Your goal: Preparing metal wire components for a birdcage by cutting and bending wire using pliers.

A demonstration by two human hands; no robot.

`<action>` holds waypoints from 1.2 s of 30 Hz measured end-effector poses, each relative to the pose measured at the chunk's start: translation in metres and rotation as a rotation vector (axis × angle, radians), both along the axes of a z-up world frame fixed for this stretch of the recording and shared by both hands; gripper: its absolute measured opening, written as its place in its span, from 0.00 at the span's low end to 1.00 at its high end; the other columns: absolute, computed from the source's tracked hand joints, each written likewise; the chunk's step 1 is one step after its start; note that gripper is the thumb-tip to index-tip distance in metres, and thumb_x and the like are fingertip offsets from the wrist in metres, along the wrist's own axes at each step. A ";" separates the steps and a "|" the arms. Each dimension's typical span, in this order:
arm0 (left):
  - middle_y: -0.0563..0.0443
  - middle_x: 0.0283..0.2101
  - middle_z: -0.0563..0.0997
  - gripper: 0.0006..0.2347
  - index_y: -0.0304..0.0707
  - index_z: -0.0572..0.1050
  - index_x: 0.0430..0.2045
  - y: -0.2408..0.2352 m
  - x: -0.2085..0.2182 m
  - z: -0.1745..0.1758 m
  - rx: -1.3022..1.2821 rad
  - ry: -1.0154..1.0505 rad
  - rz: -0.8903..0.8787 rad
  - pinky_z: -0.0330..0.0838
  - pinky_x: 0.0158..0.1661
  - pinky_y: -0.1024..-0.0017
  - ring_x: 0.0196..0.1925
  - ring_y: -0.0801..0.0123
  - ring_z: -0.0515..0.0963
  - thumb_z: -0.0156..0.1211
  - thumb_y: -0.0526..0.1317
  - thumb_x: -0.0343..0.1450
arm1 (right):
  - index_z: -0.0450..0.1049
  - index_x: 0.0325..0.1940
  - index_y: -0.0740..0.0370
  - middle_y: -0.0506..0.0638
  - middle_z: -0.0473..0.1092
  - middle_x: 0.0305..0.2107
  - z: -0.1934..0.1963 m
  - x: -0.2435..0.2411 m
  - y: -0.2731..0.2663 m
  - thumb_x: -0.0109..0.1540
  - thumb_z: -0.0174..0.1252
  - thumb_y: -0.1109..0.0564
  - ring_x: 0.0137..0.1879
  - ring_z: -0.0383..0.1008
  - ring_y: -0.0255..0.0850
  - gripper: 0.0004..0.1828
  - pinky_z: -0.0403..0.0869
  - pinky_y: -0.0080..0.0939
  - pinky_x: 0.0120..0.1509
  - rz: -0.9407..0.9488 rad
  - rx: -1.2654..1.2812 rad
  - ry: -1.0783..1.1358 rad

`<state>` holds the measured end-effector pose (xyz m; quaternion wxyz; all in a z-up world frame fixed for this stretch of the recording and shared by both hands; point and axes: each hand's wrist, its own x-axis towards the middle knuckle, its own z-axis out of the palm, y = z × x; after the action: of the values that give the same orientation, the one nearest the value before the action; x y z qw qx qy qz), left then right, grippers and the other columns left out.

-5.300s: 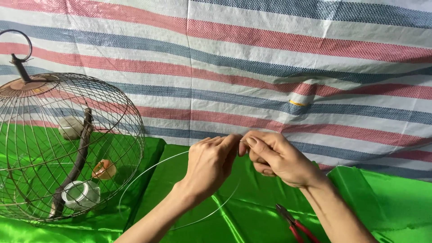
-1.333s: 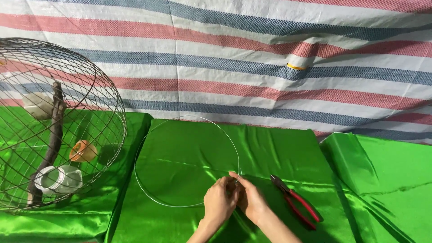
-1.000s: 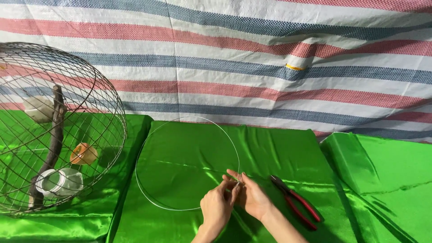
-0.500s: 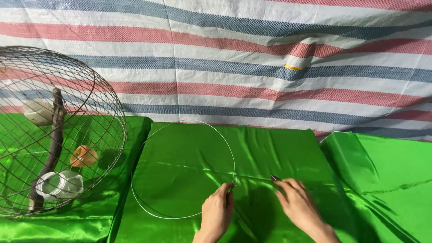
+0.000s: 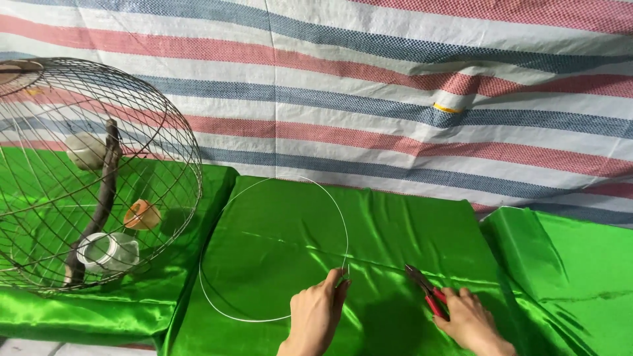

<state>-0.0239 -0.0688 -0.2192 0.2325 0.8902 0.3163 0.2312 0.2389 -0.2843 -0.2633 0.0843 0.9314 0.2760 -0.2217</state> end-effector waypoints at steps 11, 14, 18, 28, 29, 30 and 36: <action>0.59 0.15 0.72 0.10 0.42 0.67 0.50 0.007 -0.012 0.028 0.114 -0.067 -0.094 0.59 0.09 0.69 0.08 0.73 0.64 0.40 0.43 0.80 | 0.72 0.61 0.66 0.59 0.75 0.38 -0.013 -0.026 0.013 0.60 0.55 0.74 0.36 0.79 0.51 0.25 0.87 0.55 0.41 -0.278 1.215 0.822; 0.58 0.16 0.75 0.10 0.43 0.66 0.51 0.011 -0.013 0.033 0.133 -0.022 -0.049 0.58 0.10 0.65 0.08 0.68 0.67 0.43 0.42 0.79 | 0.81 0.52 0.63 0.64 0.81 0.37 -0.062 -0.066 0.051 0.72 0.48 0.55 0.31 0.67 0.48 0.16 0.60 0.42 0.38 -0.743 1.412 0.896; 0.58 0.14 0.75 0.10 0.43 0.66 0.51 0.012 -0.021 0.035 0.131 -0.012 -0.022 0.63 0.10 0.66 0.07 0.69 0.69 0.40 0.41 0.79 | 0.77 0.49 0.33 0.32 0.75 0.36 0.044 -0.137 0.065 0.59 0.58 0.49 0.30 0.76 0.26 0.14 0.79 0.31 0.34 0.061 0.778 0.105; 0.63 0.09 0.70 0.12 0.50 0.62 0.56 0.019 -0.026 0.052 0.092 -0.029 0.080 0.62 0.11 0.70 0.06 0.73 0.65 0.41 0.46 0.79 | 0.71 0.68 0.47 0.45 0.81 0.44 0.050 -0.155 0.114 0.66 0.52 0.51 0.40 0.81 0.33 0.24 0.79 0.29 0.48 -0.492 1.231 0.917; 0.63 0.09 0.71 0.12 0.51 0.62 0.56 0.020 -0.027 0.054 0.098 -0.023 0.106 0.62 0.11 0.69 0.06 0.71 0.66 0.42 0.47 0.79 | 0.75 0.66 0.63 0.57 0.75 0.52 0.054 -0.157 0.125 0.68 0.52 0.53 0.44 0.72 0.41 0.24 0.75 0.37 0.51 -1.072 1.419 1.441; 0.63 0.09 0.71 0.12 0.51 0.62 0.56 0.020 -0.027 0.055 0.099 -0.025 0.107 0.62 0.11 0.69 0.06 0.71 0.66 0.42 0.47 0.79 | 0.75 0.66 0.63 0.57 0.75 0.52 0.052 -0.158 0.127 0.68 0.52 0.53 0.44 0.72 0.41 0.24 0.75 0.37 0.51 -1.069 1.420 1.442; 0.63 0.09 0.68 0.10 0.54 0.62 0.52 0.023 -0.028 0.055 0.136 0.037 0.156 0.59 0.11 0.68 0.06 0.69 0.66 0.40 0.49 0.79 | 0.50 0.78 0.55 0.54 0.50 0.76 0.023 -0.156 0.120 0.67 0.55 0.49 0.73 0.67 0.62 0.37 0.71 0.58 0.73 0.314 1.389 0.965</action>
<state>-0.0519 -0.0463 -0.1643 0.1468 0.8808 0.3724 0.2531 0.0833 -0.1644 -0.2404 -0.6017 0.5268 0.4805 -0.3600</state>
